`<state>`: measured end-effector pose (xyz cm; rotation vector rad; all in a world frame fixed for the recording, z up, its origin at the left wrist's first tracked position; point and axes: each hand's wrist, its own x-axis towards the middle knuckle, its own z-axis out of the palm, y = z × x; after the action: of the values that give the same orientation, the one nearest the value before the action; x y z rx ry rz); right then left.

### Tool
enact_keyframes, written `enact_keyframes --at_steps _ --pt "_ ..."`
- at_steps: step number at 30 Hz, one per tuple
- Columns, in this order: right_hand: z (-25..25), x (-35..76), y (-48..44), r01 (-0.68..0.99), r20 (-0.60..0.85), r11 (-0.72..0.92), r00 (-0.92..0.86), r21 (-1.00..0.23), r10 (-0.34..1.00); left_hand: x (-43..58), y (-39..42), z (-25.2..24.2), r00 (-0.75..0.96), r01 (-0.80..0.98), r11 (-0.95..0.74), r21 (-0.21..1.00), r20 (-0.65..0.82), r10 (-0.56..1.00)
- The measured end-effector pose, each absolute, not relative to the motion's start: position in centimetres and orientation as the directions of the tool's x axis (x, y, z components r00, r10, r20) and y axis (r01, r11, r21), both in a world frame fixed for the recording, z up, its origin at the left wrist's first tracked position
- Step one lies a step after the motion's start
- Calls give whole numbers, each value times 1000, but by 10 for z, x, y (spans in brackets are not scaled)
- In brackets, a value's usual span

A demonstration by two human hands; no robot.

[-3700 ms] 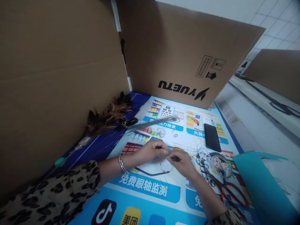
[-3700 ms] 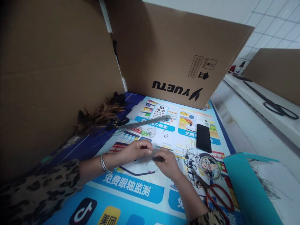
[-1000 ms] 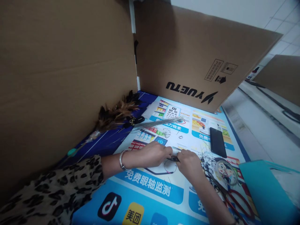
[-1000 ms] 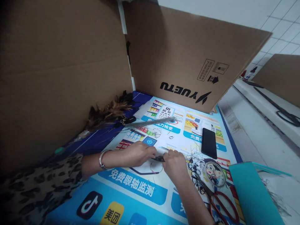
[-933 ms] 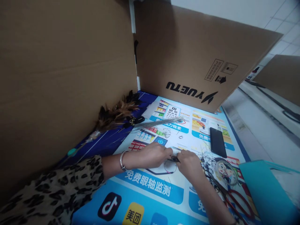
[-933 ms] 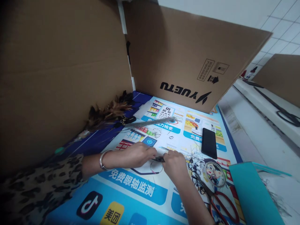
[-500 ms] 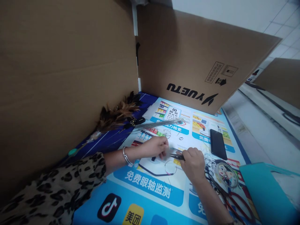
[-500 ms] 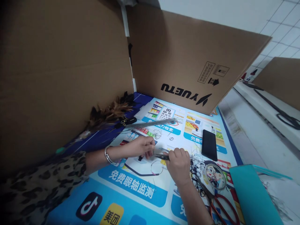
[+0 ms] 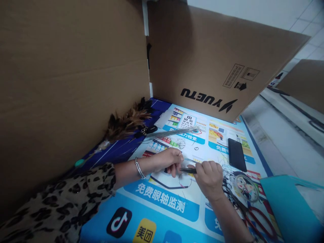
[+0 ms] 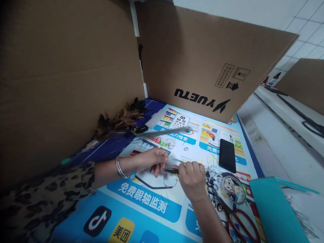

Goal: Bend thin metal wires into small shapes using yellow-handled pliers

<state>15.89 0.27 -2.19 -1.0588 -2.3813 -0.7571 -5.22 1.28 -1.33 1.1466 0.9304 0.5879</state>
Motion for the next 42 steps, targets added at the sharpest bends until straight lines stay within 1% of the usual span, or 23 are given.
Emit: enact_keyframes --at_steps 9,19,25,28,30,33,35,37,40,42 --pt "-21 158 1 751 575 571 -640 331 509 -50 11 -15 510 68 354 933 -337 792" --pt "-22 159 0 755 527 580 -642 306 557 -49 9 -15 502 72 367 927 -352 790" --pt "-21 158 -1 758 508 568 -644 320 573 -48 7 -8 488 95 338 936 -340 804" --pt "-19 156 -2 768 496 555 -635 320 592 -46 7 -8 446 132 301 944 -328 833" --pt "-18 154 -2 774 483 552 -629 310 610 -45 7 -9 407 175 243 954 -294 865" --pt "-18 150 -4 790 451 543 -610 285 652 -46 5 -9 348 308 65 949 -176 921" --pt "-19 148 -5 804 421 532 -593 266 686 -47 2 -7 323 457 -107 883 -53 945" --pt "-21 146 -5 817 388 524 -576 240 720 -46 -1 -7 310 627 -248 738 56 949" --pt "-26 144 -5 840 339 512 -542 181 769 -45 -6 -13 330 812 -346 469 120 936" --pt "-30 144 -5 856 307 498 -515 137 800 -45 -8 -18 390 847 -412 336 136 911"
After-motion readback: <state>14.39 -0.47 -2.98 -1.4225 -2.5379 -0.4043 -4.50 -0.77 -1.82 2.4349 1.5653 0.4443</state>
